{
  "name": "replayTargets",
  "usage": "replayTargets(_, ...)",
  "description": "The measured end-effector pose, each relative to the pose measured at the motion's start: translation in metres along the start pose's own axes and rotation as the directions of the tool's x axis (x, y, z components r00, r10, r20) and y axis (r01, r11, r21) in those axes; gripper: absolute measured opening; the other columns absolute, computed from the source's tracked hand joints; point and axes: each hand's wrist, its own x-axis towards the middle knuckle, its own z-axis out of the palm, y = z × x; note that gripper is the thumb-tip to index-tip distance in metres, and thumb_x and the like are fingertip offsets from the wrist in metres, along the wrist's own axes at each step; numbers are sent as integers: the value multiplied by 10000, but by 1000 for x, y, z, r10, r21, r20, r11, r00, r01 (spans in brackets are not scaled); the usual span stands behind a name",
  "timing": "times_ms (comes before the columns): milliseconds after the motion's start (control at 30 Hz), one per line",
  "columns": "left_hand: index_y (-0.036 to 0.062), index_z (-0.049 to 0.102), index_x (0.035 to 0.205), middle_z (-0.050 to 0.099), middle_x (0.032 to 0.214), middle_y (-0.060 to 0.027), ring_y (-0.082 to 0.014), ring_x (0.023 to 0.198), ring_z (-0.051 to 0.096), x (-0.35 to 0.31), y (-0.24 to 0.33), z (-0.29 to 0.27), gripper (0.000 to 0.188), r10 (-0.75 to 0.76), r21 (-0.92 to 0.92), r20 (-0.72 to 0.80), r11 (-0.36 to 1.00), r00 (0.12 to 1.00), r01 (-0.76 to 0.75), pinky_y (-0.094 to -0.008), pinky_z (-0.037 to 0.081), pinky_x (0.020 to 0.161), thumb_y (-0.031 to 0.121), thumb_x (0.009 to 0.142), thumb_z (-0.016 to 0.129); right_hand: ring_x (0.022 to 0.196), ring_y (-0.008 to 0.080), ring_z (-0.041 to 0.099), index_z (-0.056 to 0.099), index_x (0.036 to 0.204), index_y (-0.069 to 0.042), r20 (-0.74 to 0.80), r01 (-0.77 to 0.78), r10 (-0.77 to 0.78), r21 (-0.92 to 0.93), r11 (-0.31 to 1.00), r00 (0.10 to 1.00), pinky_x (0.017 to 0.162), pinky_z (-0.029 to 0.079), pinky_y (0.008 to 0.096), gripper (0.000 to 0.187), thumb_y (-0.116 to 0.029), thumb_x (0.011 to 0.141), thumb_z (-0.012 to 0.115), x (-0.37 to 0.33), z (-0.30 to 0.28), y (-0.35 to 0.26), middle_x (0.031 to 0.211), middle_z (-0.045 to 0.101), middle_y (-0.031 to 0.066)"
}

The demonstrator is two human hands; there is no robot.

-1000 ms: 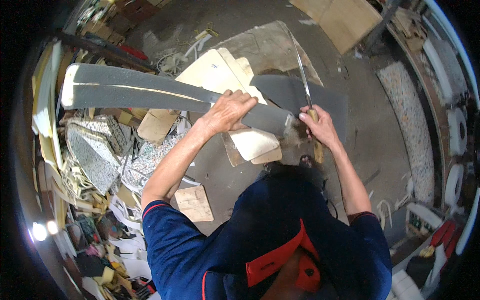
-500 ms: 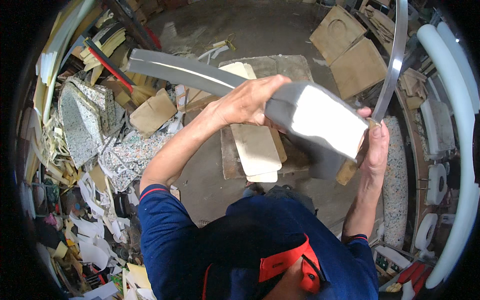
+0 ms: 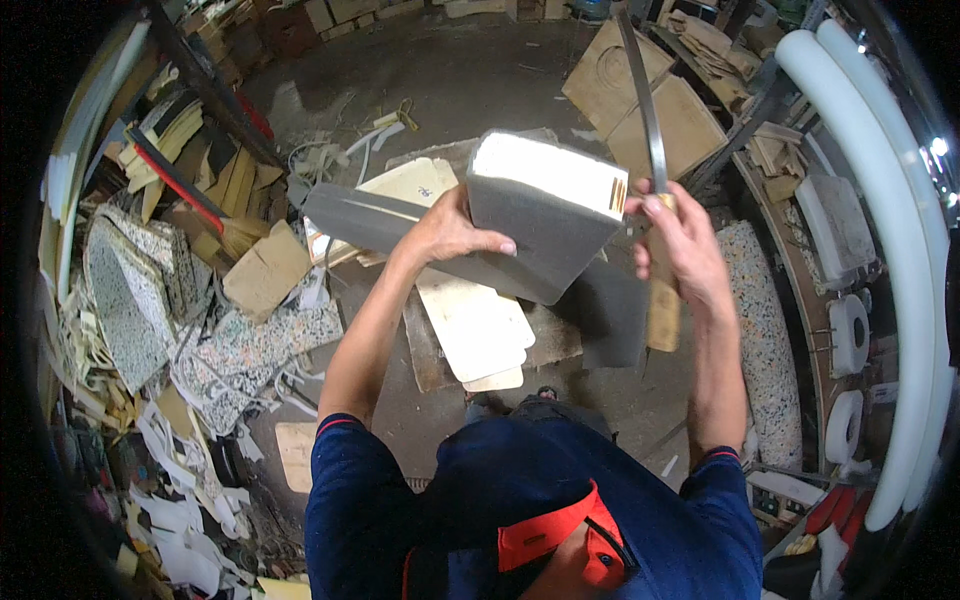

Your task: The person assembles a curved car part by cutting a gray sheet, applying adhesive with a spray gun, and attaching a white curved piece. They handle the parts by hand and use a spray gun to apply adhesive before joining the components.

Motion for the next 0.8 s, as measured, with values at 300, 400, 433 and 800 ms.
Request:
replayTargets(300,-54,439,1430,580,1340,-221,-332,1290,530,-9,-7,12,1076,172,-223,-137,954,976,-199,-418,387,1124,478,627,919,655,115,611,513,1316,-1,265,125,-37,-323,938,964,587,524,283,354,-186,1014,535,-21,-86,-30,1010,661,96)
replayTargets(400,-57,501,1378,613,1289,-198,-277,1213,578,-18,-3,21,846,216,-372,-319,867,923,-331,-394,454,1046,435,784,848,697,108,610,548,1293,-1,351,138,39,-466,874,935,591,518,280,349,-213,1016,551,-11,-94,-50,862,619,53)
replayTargets(433,-52,532,1340,636,1241,-181,-243,1152,597,-21,2,21,729,226,-339,-412,861,883,-378,-366,476,991,399,836,805,696,107,609,548,1293,-2,380,160,34,-467,870,924,592,518,281,349,-214,1016,551,-8,-96,-57,847,620,49)
replayTargets(800,-44,727,898,642,663,-64,-114,617,563,-46,116,-35,293,222,338,-666,941,712,23,-298,467,611,243,847,702,597,100,618,591,1279,42,606,207,189,-522,827,772,492,518,249,508,-110,828,768,36,-85,-104,805,654,45)
